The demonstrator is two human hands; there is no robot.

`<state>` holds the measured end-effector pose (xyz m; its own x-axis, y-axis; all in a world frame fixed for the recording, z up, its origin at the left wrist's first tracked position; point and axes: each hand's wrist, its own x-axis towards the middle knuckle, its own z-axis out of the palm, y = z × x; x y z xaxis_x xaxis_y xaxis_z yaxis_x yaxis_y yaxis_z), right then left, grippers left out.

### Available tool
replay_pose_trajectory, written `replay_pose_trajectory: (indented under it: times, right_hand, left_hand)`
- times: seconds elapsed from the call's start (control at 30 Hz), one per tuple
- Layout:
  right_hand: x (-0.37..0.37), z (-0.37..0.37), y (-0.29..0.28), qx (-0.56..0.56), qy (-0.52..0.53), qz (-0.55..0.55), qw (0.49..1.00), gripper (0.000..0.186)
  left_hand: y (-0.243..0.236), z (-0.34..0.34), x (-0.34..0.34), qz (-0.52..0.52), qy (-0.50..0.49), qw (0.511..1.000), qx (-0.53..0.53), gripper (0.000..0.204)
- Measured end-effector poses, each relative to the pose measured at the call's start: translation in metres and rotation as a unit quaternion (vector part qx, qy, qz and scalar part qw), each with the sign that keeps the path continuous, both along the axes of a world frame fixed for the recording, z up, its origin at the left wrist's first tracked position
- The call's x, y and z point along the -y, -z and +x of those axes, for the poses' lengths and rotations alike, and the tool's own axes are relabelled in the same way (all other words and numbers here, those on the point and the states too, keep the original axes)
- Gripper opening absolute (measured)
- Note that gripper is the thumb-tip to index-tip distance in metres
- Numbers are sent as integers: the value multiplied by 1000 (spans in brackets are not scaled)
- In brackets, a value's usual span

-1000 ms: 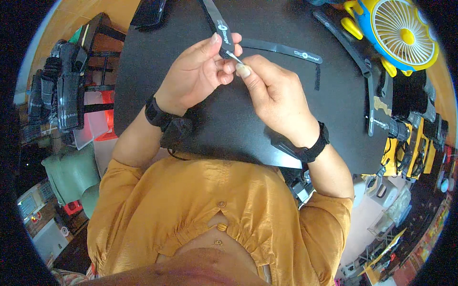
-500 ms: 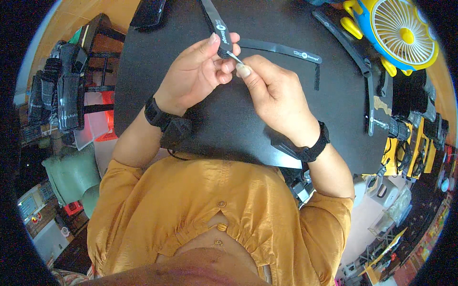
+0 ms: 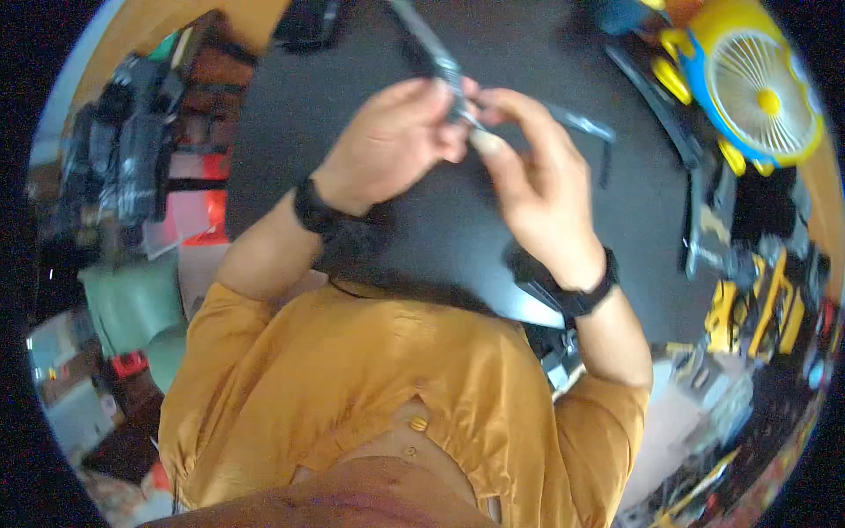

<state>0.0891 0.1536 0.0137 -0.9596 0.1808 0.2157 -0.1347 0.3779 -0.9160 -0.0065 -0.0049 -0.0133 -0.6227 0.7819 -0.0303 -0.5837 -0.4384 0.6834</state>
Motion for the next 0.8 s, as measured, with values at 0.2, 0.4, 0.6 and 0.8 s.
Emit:
replay_pose_trajectory:
  times: [0.2, 0.4, 0.6, 0.8]
  right_hand:
    - [-9, 1, 5, -48, -79, 85, 992, 38]
    - [-10, 2, 5, -32, -68, 49, 996, 37]
    - [-6, 3, 7, -45, -24, 50, 997, 36]
    - [-3, 9, 2, -12, -12, 9, 1000, 36]
  left_hand:
    - [5, 7, -11, 13, 55, 997, 47, 23]
    - [-2, 4, -12, -3, 37, 999, -8, 30]
    - [-16, 8, -2, -314, -196, 745, -556, 46]
    - [-31, 12, 2, -216, -87, 887, -399, 37]
